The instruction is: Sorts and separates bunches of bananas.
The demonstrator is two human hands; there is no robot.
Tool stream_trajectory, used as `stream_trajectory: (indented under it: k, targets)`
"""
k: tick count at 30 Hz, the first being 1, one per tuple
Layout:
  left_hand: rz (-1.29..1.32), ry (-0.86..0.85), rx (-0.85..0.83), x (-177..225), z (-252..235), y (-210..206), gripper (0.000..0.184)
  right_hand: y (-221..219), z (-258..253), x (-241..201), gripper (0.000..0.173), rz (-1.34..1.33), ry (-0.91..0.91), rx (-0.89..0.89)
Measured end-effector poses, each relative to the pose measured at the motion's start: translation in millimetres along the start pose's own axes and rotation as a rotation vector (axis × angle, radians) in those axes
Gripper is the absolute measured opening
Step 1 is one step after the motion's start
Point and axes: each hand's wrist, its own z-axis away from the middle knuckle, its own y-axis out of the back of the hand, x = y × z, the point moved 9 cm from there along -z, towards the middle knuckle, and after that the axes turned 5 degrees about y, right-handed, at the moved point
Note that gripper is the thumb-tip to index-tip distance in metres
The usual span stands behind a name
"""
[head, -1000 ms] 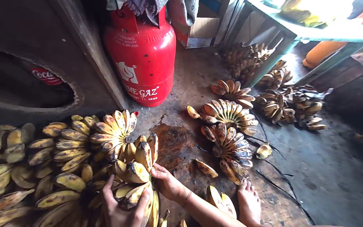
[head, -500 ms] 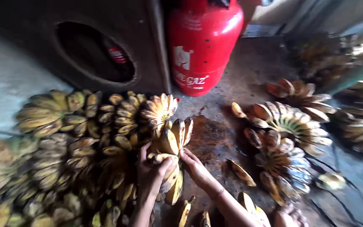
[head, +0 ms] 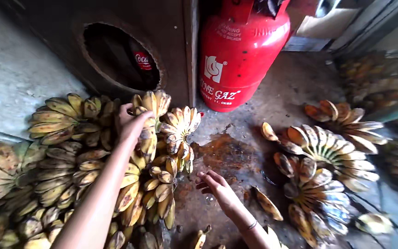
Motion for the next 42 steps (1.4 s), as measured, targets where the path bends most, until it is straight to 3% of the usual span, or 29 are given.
stream_trajectory:
  k: [6, 8, 11, 15, 16, 18, 21, 24, 26, 29, 32, 33, 35, 36, 38, 40, 42]
  targets:
    - [-0.021, 0.159, -0.181, -26.9, -66.9, -9.7, 0.089, 3.6, 5.7, 22.9, 0.027, 0.057, -0.068, -0.043]
    - [-0.124, 0.116, -0.205, -18.7, -77.1, -1.4, 0.082, 3.1, 4.7, 27.7, 0.027, 0.075, -0.083, -0.043]
    - [-0.214, 0.016, -0.151, 3.6, -76.8, -0.7, 0.088, 2.5, 2.5, 27.3, 0.027, 0.123, -0.061, -0.076]
    - [-0.426, -0.12, -0.172, 4.5, -66.8, -13.2, 0.073, -3.0, 1.1, 31.6, 0.027, 0.171, -0.091, -0.116]
    - [-0.512, -0.142, -0.191, 2.3, -65.4, -17.2, 0.078, -3.4, 0.3, 31.6, 0.027, 0.18, -0.096, -0.114]
    - [-0.607, -0.164, -0.158, 1.2, -58.8, -17.7, 0.087, -5.8, -2.5, 29.5, 0.027, 0.22, -0.089, -0.12]
    - [-0.604, -0.328, -0.048, 18.9, -33.4, -22.4, 0.085, -11.1, -10.7, 15.3, 0.031, 0.402, 0.006, -0.244]
    - [-0.515, -0.563, -0.045, 42.9, 17.1, -45.0, 0.073, -5.6, -12.0, -15.9, 0.035, 0.757, 0.092, -0.516]
    - [-0.477, -0.668, -0.109, 46.7, 60.4, -64.9, 0.062, 16.2, -3.6, -25.8, 0.037, 0.996, 0.038, -0.631]
    - [-0.358, -0.723, -0.31, 24.0, 133.2, -103.8, 0.05, 58.7, 30.3, -6.8, 0.048, 1.276, -0.081, -0.815]
    - [-0.461, -0.569, -0.639, -39.9, 221.5, -150.5, 0.037, 106.7, 79.0, 21.9, 0.068, 1.39, -0.401, -0.863]
    - [-0.597, -0.434, -0.826, -75.5, 255.6, -163.7, 0.043, 120.2, 96.2, 27.0, 0.076, 1.416, -0.504, -0.793]
    - [-0.857, -0.179, -1.249, -143.9, 324.7, -173.8, 0.072, 140.3, 131.5, 32.6, 0.094, 1.498, -0.668, -0.635]
    - [-0.909, -0.196, -1.416, -166.7, 359.0, -171.6, 0.078, 145.1, 151.1, 38.9, 0.101, 1.484, -0.726, -0.583]
    - [-0.865, -0.516, -1.642, -195.5, 422.8, -161.8, 0.077, 144.8, 187.2, 55.0, 0.114, 1.404, -0.808, -0.548]
    - [-0.791, -0.871, -1.718, -217.8, 468.1, -151.2, 0.067, 130.6, 204.6, 61.6, 0.11, 1.367, -0.837, -0.571]
    - [-0.901, -1.06, -1.723, -231.2, 482.9, -150.8, 0.061, 113.7, 203.5, 62.9, 0.101, 1.394, -0.777, -0.629]
